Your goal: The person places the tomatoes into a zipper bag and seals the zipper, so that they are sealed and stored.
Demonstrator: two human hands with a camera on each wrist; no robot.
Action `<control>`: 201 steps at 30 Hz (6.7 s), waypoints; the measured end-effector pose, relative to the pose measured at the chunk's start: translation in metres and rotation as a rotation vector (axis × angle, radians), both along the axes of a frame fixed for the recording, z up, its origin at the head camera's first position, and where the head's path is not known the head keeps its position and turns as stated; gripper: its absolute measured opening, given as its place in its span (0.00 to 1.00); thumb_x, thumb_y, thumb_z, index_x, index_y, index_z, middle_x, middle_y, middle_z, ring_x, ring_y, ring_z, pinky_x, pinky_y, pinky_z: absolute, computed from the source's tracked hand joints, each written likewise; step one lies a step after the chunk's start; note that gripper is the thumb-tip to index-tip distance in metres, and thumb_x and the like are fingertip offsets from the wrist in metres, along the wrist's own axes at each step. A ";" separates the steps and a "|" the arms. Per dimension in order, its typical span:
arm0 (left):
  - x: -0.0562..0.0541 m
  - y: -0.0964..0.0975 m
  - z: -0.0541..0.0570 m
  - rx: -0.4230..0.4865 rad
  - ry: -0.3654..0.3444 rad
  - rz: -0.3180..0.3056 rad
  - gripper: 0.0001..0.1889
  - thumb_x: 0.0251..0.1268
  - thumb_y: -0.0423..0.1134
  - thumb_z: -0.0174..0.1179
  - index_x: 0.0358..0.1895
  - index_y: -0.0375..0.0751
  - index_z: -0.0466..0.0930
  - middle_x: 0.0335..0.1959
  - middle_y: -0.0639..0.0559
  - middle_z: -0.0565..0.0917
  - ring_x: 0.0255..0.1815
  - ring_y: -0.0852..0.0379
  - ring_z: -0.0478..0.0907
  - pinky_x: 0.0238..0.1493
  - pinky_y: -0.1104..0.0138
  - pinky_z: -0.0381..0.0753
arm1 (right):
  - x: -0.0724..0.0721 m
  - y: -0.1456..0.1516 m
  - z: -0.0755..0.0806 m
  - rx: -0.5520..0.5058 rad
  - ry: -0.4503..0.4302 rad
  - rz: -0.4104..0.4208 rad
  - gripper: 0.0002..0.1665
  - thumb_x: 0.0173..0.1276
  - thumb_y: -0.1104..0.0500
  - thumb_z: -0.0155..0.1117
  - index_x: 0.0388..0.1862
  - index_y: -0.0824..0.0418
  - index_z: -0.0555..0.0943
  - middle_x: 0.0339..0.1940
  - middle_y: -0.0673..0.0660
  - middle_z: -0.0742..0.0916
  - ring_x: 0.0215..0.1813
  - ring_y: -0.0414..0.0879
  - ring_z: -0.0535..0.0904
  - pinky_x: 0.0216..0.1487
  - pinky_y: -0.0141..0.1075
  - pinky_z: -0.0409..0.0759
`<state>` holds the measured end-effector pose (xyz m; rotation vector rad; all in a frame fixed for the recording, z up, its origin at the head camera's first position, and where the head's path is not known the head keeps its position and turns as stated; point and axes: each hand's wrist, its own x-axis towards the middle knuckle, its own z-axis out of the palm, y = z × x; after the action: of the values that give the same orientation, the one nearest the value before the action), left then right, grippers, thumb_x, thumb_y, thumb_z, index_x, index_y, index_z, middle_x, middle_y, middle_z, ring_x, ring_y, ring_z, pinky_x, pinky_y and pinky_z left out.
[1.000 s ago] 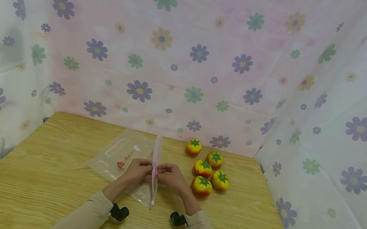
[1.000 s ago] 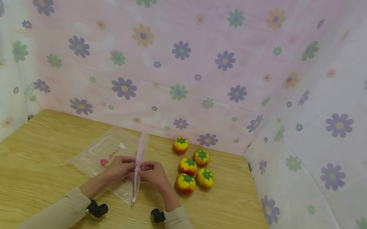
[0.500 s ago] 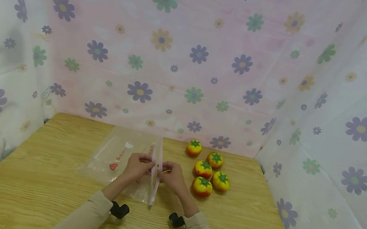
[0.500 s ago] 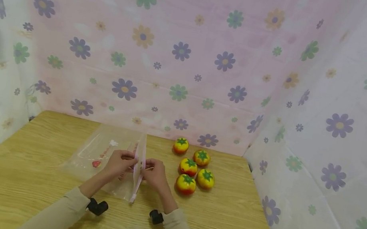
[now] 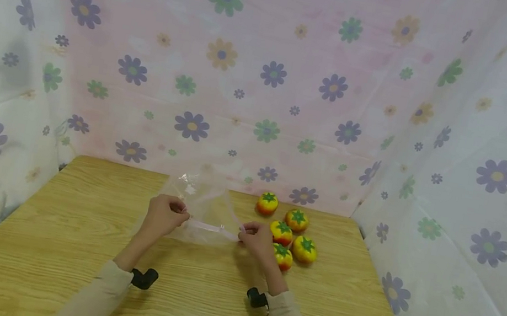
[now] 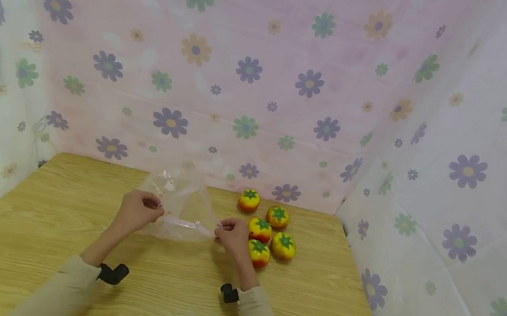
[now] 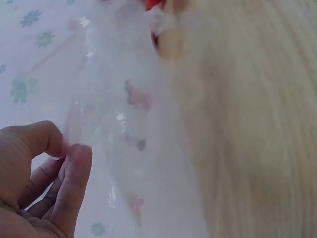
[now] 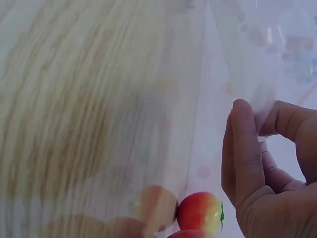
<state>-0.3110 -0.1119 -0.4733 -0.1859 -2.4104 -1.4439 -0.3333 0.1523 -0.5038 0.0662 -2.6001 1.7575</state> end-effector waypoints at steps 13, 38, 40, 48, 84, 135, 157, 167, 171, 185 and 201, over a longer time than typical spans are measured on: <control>0.016 0.011 0.016 -0.013 0.079 -0.077 0.02 0.58 0.28 0.66 0.29 0.36 0.84 0.23 0.49 0.84 0.21 0.59 0.80 0.28 0.70 0.81 | 0.000 0.000 0.003 0.164 -0.055 0.145 0.17 0.62 0.64 0.71 0.49 0.70 0.82 0.38 0.60 0.86 0.32 0.44 0.82 0.35 0.34 0.86; 0.012 0.039 0.018 -0.047 -0.062 -0.133 0.08 0.62 0.32 0.68 0.38 0.29 0.83 0.28 0.44 0.85 0.25 0.55 0.82 0.27 0.64 0.83 | 0.006 -0.037 0.016 -0.172 0.059 0.430 0.15 0.75 0.66 0.62 0.56 0.72 0.83 0.48 0.70 0.88 0.45 0.57 0.89 0.44 0.43 0.88; 0.010 0.040 0.019 -0.061 -0.067 -0.136 0.05 0.62 0.31 0.66 0.34 0.30 0.83 0.26 0.45 0.85 0.25 0.56 0.82 0.27 0.65 0.82 | 0.007 -0.037 0.016 -0.172 0.062 0.431 0.15 0.75 0.66 0.61 0.57 0.73 0.82 0.48 0.70 0.88 0.45 0.57 0.89 0.43 0.42 0.88; 0.010 0.028 0.031 -0.081 0.032 -0.133 0.09 0.59 0.23 0.61 0.24 0.34 0.85 0.23 0.46 0.86 0.20 0.58 0.78 0.28 0.65 0.78 | 0.001 -0.026 0.011 -0.159 0.065 0.298 0.14 0.73 0.68 0.63 0.52 0.77 0.82 0.45 0.71 0.88 0.42 0.53 0.90 0.44 0.38 0.88; 0.031 -0.027 0.064 -0.043 0.080 0.124 0.06 0.57 0.26 0.69 0.37 0.28 0.88 0.32 0.36 0.87 0.33 0.43 0.86 0.33 0.66 0.83 | -0.003 0.013 0.031 -0.258 -0.049 0.163 0.13 0.73 0.71 0.62 0.54 0.75 0.82 0.49 0.68 0.87 0.46 0.46 0.88 0.49 0.38 0.87; 0.007 0.001 0.007 0.369 -0.333 -0.326 0.17 0.79 0.32 0.53 0.55 0.15 0.77 0.31 0.47 0.84 0.27 0.63 0.82 0.27 0.74 0.78 | 0.018 0.044 0.041 -0.112 0.078 0.302 0.26 0.83 0.50 0.51 0.63 0.72 0.77 0.61 0.70 0.82 0.61 0.67 0.79 0.59 0.43 0.83; 0.011 0.007 0.002 0.466 -0.362 -0.286 0.17 0.79 0.32 0.53 0.58 0.17 0.75 0.34 0.47 0.84 0.27 0.65 0.80 0.24 0.75 0.75 | 0.020 0.069 0.033 -0.233 0.174 0.145 0.23 0.82 0.55 0.53 0.59 0.74 0.79 0.53 0.71 0.85 0.46 0.42 0.86 0.59 0.61 0.79; 0.012 0.005 0.001 0.469 -0.354 -0.282 0.18 0.79 0.34 0.54 0.58 0.17 0.75 0.35 0.46 0.85 0.28 0.63 0.81 0.28 0.74 0.80 | 0.021 0.076 0.030 -0.237 0.174 0.112 0.26 0.83 0.53 0.52 0.62 0.76 0.76 0.57 0.71 0.84 0.57 0.59 0.83 0.60 0.56 0.80; 0.014 0.005 0.001 0.483 -0.353 -0.280 0.18 0.79 0.33 0.54 0.60 0.17 0.74 0.37 0.44 0.86 0.30 0.63 0.81 0.30 0.74 0.82 | 0.023 0.078 0.029 -0.221 0.166 0.080 0.25 0.83 0.52 0.52 0.62 0.74 0.77 0.56 0.69 0.84 0.58 0.64 0.81 0.60 0.52 0.82; 0.012 0.009 -0.004 0.523 -0.377 -0.236 0.18 0.79 0.31 0.53 0.61 0.19 0.74 0.38 0.43 0.85 0.31 0.62 0.82 0.34 0.73 0.84 | 0.034 0.087 0.036 -0.258 0.179 0.054 0.24 0.83 0.53 0.52 0.60 0.73 0.78 0.54 0.67 0.85 0.52 0.51 0.84 0.57 0.44 0.85; 0.010 0.014 -0.004 0.543 -0.392 -0.195 0.18 0.79 0.32 0.53 0.62 0.19 0.73 0.42 0.42 0.84 0.32 0.63 0.82 0.35 0.73 0.84 | 0.041 0.110 0.039 -0.187 0.260 -0.069 0.22 0.82 0.56 0.53 0.57 0.76 0.79 0.50 0.70 0.86 0.48 0.49 0.84 0.54 0.39 0.85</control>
<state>-0.3011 -0.0980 -0.4771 -0.0054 -2.2068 -2.3489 -0.2926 0.2623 -0.4652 0.1875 -2.2250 1.8211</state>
